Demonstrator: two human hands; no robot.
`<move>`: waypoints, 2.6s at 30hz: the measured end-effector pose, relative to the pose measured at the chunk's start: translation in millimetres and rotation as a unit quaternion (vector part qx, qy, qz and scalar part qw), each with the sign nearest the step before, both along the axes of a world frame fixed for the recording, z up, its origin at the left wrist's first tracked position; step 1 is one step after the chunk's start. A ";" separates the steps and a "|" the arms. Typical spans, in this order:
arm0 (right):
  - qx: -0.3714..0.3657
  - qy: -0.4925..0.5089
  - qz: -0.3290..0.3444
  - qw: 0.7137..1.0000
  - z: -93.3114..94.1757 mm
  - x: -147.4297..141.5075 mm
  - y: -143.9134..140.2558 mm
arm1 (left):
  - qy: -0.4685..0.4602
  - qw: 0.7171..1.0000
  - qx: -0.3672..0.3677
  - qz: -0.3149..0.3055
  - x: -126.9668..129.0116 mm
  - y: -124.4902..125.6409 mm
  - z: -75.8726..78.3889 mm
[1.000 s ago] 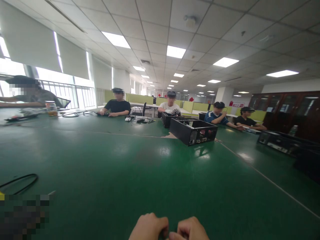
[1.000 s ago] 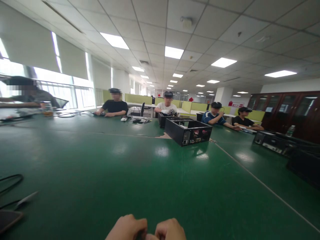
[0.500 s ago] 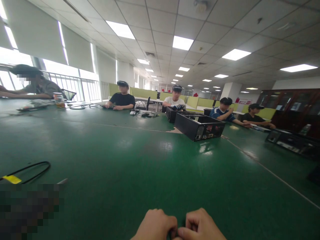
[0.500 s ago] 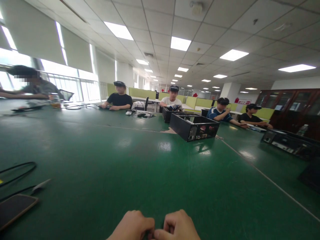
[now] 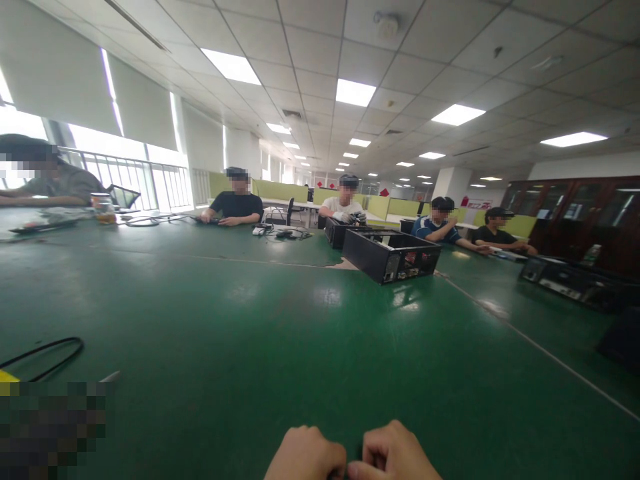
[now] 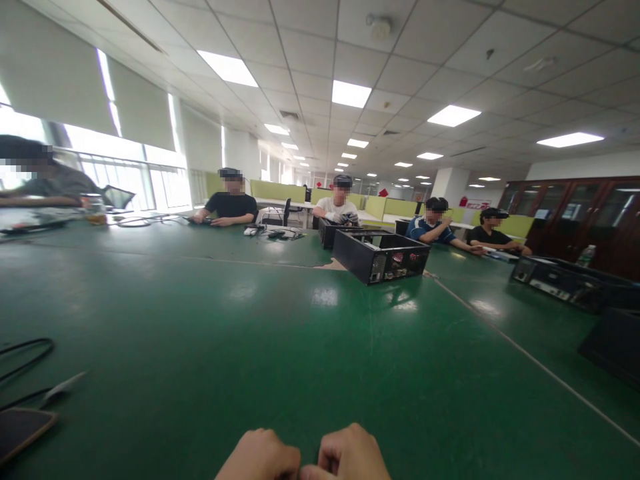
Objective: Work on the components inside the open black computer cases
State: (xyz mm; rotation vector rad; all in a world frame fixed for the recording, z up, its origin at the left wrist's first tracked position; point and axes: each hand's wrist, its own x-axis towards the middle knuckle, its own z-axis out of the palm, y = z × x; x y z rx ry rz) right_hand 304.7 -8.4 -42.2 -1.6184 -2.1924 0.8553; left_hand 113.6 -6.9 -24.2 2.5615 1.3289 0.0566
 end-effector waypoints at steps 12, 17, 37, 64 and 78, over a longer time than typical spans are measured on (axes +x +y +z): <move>0.024 -0.006 0.009 1.000 -5.2 1.4 0.0 | -0.013 1.000 -0.002 -0.001 -0.6 -2.4 2.3; 0.026 -0.002 0.009 1.000 -7.3 2.7 1.0 | -0.007 1.000 -0.011 -0.008 -0.3 -0.2 2.5; 0.026 0.005 -0.004 1.000 5.7 -3.1 -5.4 | -0.030 0.999 -0.014 0.001 -1.2 -3.7 2.7; 0.036 -0.020 0.005 0.999 5.6 -2.5 -5.9 | -0.007 1.000 -0.023 0.008 0.5 -5.2 8.4; 0.036 -0.036 0.020 0.999 5.7 -2.4 -6.1 | -0.006 1.000 -0.023 0.014 1.9 -6.4 10.6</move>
